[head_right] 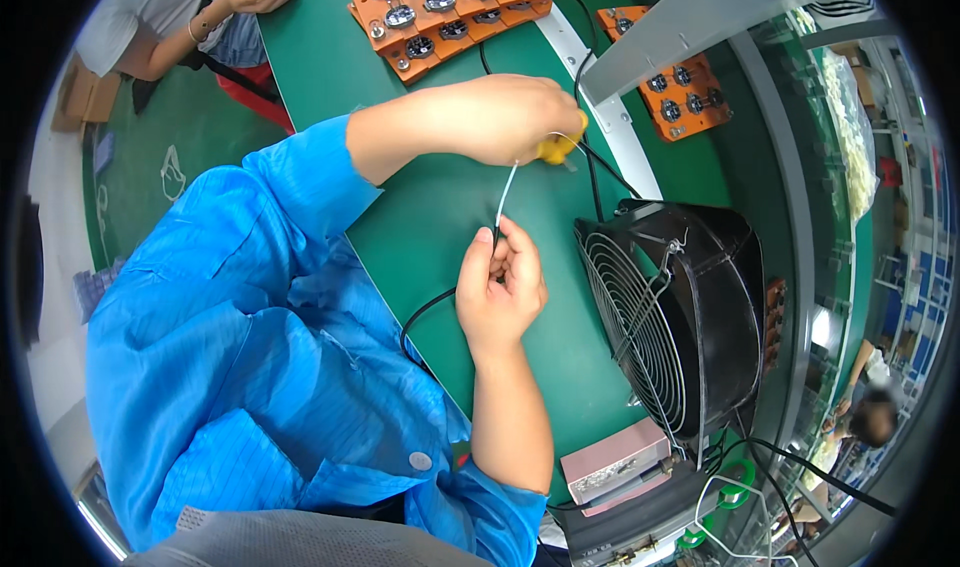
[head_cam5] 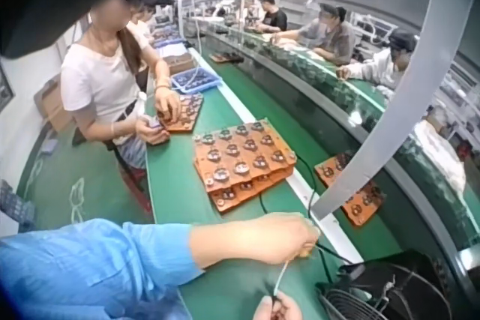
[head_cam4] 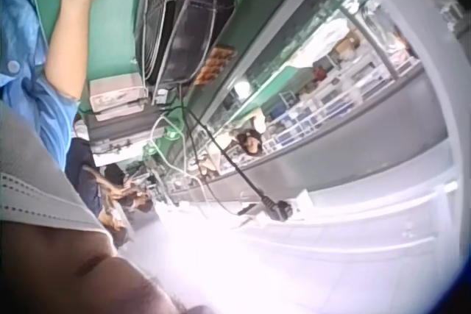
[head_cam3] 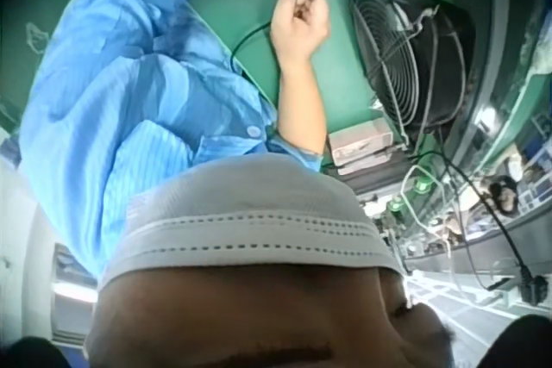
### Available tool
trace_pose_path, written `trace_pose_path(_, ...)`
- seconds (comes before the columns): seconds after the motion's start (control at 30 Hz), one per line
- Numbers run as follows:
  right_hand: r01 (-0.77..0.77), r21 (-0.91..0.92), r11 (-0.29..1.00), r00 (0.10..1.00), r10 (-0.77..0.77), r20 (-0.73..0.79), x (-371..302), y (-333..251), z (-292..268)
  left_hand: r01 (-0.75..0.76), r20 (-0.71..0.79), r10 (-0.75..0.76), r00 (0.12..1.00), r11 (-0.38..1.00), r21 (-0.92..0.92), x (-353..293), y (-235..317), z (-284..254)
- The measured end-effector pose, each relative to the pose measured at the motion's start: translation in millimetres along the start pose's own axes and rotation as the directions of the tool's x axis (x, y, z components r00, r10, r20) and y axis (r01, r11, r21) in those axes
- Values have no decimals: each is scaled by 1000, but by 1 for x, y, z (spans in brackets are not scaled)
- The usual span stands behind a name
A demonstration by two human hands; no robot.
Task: Soldering electronic components onto a printed circuit board.
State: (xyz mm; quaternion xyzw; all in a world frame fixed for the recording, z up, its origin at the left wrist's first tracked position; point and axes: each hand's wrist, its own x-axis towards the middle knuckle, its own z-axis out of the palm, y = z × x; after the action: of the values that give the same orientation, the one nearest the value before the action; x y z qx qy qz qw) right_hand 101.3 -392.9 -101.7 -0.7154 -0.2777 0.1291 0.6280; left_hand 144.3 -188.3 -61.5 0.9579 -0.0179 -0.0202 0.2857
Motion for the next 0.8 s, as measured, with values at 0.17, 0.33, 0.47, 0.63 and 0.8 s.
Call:
trace_pose_path(0.17,-5,20,1000,1000,4,15,0,0,0,-94,-452,-94,887,922,-376,19,1,22)
trace_pose_path(0.33,-8,19,1000,1000,7,15,2,2,1,-288,-594,-104,798,800,-527,23,5,24)
trace_pose_path(0.47,4,36,999,1000,-5,21,2,1,3,-364,-724,-328,607,695,-620,31,-10,26)
trace_pose_path(0.63,5,30,1000,1000,-6,21,3,4,2,-524,-722,-393,569,503,-687,34,-10,19)
trace_pose_path(0.8,-8,41,999,1000,7,24,2,5,3,-570,-730,-400,554,457,-683,30,-8,18)
